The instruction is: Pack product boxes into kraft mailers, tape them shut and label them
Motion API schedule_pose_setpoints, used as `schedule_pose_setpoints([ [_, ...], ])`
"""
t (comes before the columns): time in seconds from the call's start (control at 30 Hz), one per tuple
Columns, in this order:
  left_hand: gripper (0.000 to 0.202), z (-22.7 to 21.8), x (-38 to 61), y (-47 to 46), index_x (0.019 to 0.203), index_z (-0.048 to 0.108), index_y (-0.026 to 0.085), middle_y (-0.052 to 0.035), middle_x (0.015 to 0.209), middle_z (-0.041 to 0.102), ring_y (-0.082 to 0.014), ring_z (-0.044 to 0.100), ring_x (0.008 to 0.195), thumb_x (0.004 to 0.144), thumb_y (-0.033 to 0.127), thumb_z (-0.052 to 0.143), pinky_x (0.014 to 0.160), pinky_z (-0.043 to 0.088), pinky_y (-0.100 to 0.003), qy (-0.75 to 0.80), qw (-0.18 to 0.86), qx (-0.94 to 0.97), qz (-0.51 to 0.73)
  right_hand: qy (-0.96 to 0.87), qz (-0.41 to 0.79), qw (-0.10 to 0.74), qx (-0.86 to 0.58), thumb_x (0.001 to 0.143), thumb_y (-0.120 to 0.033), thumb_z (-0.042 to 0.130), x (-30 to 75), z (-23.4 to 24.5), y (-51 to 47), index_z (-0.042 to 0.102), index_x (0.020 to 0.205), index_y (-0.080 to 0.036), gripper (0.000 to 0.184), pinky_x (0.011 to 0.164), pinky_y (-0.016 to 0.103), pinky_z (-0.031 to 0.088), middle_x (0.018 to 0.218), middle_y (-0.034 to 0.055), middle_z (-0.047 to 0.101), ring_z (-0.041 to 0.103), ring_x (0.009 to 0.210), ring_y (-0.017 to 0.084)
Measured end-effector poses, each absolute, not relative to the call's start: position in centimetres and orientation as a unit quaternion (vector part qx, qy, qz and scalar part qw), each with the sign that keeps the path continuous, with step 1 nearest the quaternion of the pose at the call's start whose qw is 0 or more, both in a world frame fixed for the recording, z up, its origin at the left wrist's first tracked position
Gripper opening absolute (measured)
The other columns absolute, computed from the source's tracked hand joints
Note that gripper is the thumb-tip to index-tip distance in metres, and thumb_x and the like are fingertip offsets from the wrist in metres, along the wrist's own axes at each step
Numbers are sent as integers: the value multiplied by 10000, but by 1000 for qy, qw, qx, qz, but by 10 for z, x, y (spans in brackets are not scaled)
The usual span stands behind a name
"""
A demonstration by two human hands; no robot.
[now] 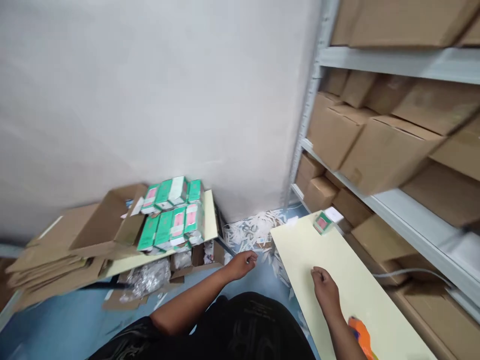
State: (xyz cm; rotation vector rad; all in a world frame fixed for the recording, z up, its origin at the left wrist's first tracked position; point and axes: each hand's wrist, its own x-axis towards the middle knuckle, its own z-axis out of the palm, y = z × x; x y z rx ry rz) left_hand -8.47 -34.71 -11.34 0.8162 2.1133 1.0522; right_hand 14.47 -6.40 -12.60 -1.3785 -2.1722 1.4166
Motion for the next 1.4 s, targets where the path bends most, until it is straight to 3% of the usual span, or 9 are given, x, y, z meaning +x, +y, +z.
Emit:
schedule_pose_setpoints([
  [0.37,314,-111,-124,-510,1096,720,189,-80,1072,757,-222,697,949,820,310,635,864,528,-318,826,287,205,440,-802,482,3,-354,764,-625,574,16,-142,-171,744,962,-205,494,914,391,550,1019,90,800,732,1032,325],
  [0.63,311,-94,-171,-639,1089,722,190,-81,1044,761,-230,695,954,818,334,670,877,533,-341,811,211,145,526,-843,473,-15,-255,722,-671,577,-100,-105,-311,767,895,-208,529,860,382,560,966,102,804,736,970,333],
  [0.97,262,-82,-194,-719,1042,713,188,-65,1052,762,-228,694,994,831,324,638,924,517,-347,790,102,-58,601,-844,530,-76,-31,801,-612,638,-252,-45,-418,773,953,-193,466,863,356,545,949,81,793,716,935,292],
  [1.23,311,-74,-206,-798,1001,705,179,-46,839,731,-201,684,804,817,427,664,712,522,-292,708,-74,-271,648,-813,539,-167,142,835,-633,645,-341,-17,-497,767,993,-194,482,852,372,540,966,84,782,704,942,292],
  [1.4,235,-64,-240,-887,876,671,172,-46,788,703,-173,664,712,795,391,693,617,491,-250,620,-163,-406,651,-808,523,-196,188,844,-644,637,-361,-14,-540,761,1034,-192,506,894,384,537,1021,92,781,705,989,302],
])
